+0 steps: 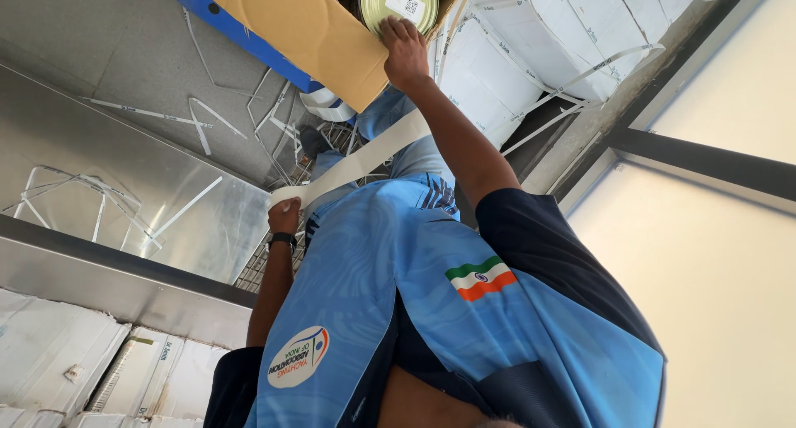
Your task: Applying inventory labels or QR codes to the top of metal food cans stored in a cardboard box.
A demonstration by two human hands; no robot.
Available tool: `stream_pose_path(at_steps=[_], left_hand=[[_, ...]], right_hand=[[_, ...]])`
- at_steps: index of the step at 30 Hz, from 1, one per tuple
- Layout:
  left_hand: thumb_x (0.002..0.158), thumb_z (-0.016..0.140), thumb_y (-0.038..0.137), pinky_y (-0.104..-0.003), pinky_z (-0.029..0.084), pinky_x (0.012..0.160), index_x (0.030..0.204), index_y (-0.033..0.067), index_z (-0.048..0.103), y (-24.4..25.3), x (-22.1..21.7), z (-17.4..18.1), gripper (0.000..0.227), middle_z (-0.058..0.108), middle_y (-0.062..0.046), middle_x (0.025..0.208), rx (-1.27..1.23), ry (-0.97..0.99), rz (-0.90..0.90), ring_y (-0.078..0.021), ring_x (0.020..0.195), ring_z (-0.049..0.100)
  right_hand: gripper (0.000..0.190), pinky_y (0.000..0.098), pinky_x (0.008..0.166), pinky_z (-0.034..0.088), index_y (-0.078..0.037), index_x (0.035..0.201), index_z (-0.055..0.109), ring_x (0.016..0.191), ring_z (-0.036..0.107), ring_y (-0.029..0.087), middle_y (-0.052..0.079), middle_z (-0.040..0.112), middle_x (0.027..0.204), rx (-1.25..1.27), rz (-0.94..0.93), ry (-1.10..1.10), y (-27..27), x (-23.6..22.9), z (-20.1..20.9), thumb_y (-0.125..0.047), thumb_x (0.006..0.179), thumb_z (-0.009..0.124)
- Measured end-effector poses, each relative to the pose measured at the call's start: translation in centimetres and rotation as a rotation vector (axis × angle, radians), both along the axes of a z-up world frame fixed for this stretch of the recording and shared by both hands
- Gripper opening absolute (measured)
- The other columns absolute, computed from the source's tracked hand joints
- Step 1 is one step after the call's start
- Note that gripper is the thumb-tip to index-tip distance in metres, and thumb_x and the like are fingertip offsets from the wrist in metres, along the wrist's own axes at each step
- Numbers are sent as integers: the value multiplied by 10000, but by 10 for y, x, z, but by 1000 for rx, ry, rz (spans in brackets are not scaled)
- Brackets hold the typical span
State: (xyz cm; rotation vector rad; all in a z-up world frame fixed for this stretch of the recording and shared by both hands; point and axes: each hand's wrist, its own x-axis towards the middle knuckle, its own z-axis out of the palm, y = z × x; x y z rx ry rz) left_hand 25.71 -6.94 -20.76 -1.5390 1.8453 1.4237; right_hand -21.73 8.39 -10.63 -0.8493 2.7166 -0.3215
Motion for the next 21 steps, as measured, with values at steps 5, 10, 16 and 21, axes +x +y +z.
stream_pose_path(at_steps=[5, 10, 16, 21], left_hand=[[879, 778, 223, -309, 565, 825, 1076, 74, 805, -12, -32, 23, 249, 783, -99, 956, -34, 180, 18, -188, 834, 747], [929, 674, 47, -307, 514, 647, 1159, 76, 767, -2, -98, 71, 249, 726, -66, 815, 94, 458, 48, -137, 676, 636], [942, 639, -13, -243, 560, 710, 1094, 49, 726, 21, -196, 165, 186, 733, -10, 993, 296, 1049, -171, -54, 830, 679], [947, 665, -16, -268, 587, 770, 1153, 39, 698, 44, -251, 206, 215, 704, -36, 1000, 567, 1091, -288, -81, 827, 681]], right_hand=[[457, 483, 1198, 363, -63, 1392, 597, 1414, 482, 320, 136, 593, 1440, -83, 28, -47, 26, 54, 28, -15, 939, 564], [487, 472, 1166, 409, -70, 1356, 624, 1364, 525, 367, 178, 612, 1413, -307, 51, -192, 46, 139, 50, -363, 982, 735], [595, 428, 1010, 503, 14, 1406, 559, 1171, 597, 234, 148, 636, 1256, -732, -58, -1112, 55, 146, 74, -375, 985, 718], [482, 374, 993, 533, -43, 1392, 509, 1147, 649, 195, 87, 654, 1263, -1083, -271, -1230, 72, 131, 152, -223, 962, 632]])
